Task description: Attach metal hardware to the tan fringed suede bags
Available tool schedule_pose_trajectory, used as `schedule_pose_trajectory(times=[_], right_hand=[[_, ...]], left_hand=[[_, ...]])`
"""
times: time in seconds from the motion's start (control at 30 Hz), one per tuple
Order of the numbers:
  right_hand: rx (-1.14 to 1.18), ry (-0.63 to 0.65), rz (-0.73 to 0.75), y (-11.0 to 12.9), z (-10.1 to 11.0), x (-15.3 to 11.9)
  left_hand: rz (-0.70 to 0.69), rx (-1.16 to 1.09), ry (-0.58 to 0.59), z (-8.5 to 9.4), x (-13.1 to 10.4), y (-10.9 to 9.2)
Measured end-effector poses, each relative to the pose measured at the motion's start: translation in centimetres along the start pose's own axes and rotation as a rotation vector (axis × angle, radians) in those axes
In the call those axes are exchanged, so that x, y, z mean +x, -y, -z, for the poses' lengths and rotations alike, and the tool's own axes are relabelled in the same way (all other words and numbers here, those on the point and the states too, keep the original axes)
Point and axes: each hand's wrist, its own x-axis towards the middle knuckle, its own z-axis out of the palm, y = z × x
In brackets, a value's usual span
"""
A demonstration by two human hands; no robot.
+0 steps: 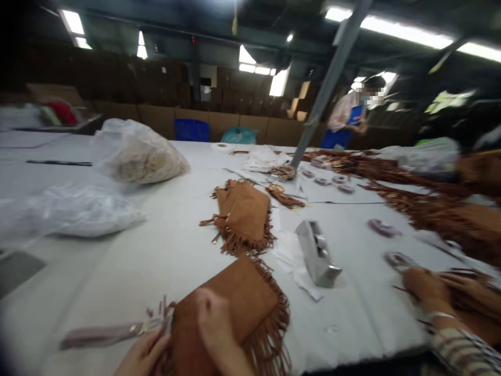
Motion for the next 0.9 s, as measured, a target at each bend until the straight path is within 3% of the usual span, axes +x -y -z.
schedule_pose_trajectory(times=[0.07, 0.13, 0.23, 0.27, 0.37, 0.43, 0.53, 0.67, 0.77, 0.9], right_hand=[[-0.314, -0.275, 0.248, -1.2, 5.8, 2.4], [-0.64, -0.456, 0.344, -4.3, 11.3, 5.2], [-1.041, -0.503, 0.317, -10.4, 17.3, 7.7], [-1.108, -0.455, 0.308, -12.2, 18.6, 7.9], [-1.205, -0.366, 0.334, -15.2, 20.2, 7.4], [-1.207, -0.45, 0.352, -14.6, 19.5, 6.7], [-0.998, -0.517, 0.452, -10.9, 16.7, 6.0], [-0.685, -0.369, 0.606, -5.9, 11.1, 5.2], [-0.569, -0.235, 0.679, -3.7, 6.9, 4.5], [-0.394, -0.029, 0.638, -1.6, 2.3, 3.4]], left_hand=[[0.098, -0.111, 0.074, 1.1, -0.5, 0.3], [0.176, -0.295, 0.114, 1.6, -0.8, -0.1], [0.223, -0.467, 0.08, 1.3, -1.1, -1.3], [0.225, -0.467, 0.071, 1.0, -1.0, -1.5], [0.164, -0.38, 0.048, -0.1, -0.3, -1.4], [0.104, -0.398, 0.065, -0.3, 0.3, -0.8], [0.159, -0.753, 0.166, 1.0, 0.8, 0.1], [0.303, -1.189, 0.331, 3.8, 0.7, 0.7], [0.305, -1.26, 0.399, 4.6, 0.6, 0.9], [0.29, -1.253, 0.405, 4.4, 0.6, 1.1]])
